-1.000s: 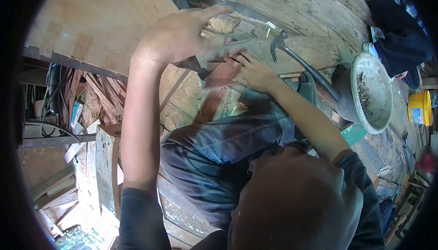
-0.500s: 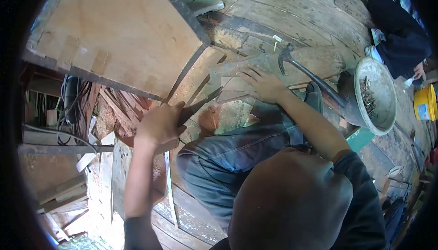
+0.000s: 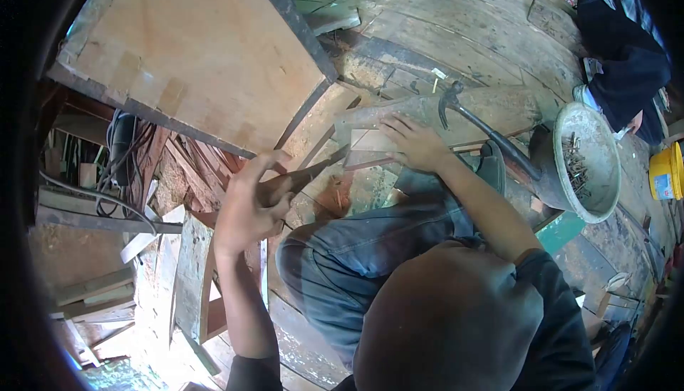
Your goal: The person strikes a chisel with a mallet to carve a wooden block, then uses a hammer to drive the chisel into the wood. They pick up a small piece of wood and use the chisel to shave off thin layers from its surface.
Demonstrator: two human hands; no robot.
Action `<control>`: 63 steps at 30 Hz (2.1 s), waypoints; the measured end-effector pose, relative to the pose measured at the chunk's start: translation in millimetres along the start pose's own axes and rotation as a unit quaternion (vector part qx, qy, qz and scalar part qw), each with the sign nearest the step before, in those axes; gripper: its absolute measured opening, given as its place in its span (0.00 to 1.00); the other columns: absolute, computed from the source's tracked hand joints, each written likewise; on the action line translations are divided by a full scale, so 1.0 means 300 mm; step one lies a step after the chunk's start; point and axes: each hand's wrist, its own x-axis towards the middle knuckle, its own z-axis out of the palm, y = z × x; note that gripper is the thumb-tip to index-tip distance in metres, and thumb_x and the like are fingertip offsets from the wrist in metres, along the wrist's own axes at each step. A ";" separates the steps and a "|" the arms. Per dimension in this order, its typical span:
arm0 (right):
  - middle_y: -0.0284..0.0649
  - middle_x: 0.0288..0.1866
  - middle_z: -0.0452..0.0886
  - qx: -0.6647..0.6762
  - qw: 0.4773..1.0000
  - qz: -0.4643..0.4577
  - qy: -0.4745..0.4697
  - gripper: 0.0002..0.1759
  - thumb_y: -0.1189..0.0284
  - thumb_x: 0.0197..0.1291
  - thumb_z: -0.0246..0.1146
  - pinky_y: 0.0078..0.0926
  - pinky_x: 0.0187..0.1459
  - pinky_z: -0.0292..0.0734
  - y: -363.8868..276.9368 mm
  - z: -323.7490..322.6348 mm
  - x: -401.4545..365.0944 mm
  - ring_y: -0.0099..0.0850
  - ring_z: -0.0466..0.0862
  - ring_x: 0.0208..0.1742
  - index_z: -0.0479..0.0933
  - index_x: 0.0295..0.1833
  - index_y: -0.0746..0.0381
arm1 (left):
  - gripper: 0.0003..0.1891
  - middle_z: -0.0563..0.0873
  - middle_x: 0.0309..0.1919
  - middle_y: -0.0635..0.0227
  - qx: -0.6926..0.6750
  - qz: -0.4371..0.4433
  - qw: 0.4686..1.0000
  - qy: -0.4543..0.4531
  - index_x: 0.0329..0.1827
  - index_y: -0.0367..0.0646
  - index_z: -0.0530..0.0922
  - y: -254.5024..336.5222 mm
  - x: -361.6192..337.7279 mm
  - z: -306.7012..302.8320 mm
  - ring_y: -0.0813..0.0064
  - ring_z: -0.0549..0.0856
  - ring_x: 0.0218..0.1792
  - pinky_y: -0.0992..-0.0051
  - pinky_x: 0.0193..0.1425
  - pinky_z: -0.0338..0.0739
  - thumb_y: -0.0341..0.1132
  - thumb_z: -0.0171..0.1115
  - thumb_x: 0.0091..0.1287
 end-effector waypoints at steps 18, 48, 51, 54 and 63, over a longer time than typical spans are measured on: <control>0.50 0.64 0.74 0.162 0.963 0.112 0.183 0.40 0.70 0.52 0.76 0.47 0.68 0.67 0.032 -0.247 -0.193 0.52 0.73 0.65 0.67 0.71 0.61 | 0.38 0.83 0.53 0.53 -0.155 0.154 0.904 0.367 0.73 0.31 0.65 -0.112 0.242 0.201 0.65 0.88 0.45 0.69 0.52 0.83 0.37 0.73 0.65; 0.49 0.53 0.79 0.176 0.963 0.195 0.067 0.37 0.63 0.59 0.73 0.39 0.56 0.77 0.015 -0.152 -0.102 0.47 0.80 0.55 0.68 0.72 0.61 | 0.52 0.80 0.56 0.48 -0.378 0.176 0.799 0.434 0.78 0.41 0.55 -0.168 0.212 0.385 0.58 0.86 0.43 0.62 0.44 0.86 0.57 0.75 0.60; 0.48 0.53 0.77 0.165 0.956 0.242 0.021 0.35 0.65 0.60 0.72 0.40 0.58 0.76 -0.008 -0.132 -0.132 0.46 0.78 0.55 0.68 0.72 0.60 | 0.47 0.79 0.58 0.50 -0.390 0.182 0.776 0.460 0.78 0.45 0.57 -0.188 0.227 0.374 0.59 0.85 0.43 0.64 0.45 0.86 0.56 0.73 0.63; 0.49 0.53 0.76 0.183 0.959 0.213 0.041 0.35 0.67 0.60 0.71 0.42 0.60 0.74 -0.016 -0.118 -0.137 0.48 0.78 0.56 0.68 0.72 0.60 | 0.46 0.79 0.58 0.49 -0.418 0.174 0.774 0.443 0.78 0.46 0.57 -0.206 0.232 0.381 0.60 0.85 0.42 0.64 0.46 0.85 0.55 0.73 0.64; 0.45 0.63 0.75 0.195 0.969 0.148 0.036 0.39 0.67 0.53 0.74 0.42 0.68 0.70 -0.071 -0.115 -0.144 0.49 0.74 0.63 0.70 0.72 0.57 | 0.47 0.80 0.57 0.49 -0.408 0.171 0.790 0.424 0.78 0.48 0.58 -0.195 0.243 0.405 0.60 0.84 0.39 0.64 0.45 0.82 0.54 0.75 0.62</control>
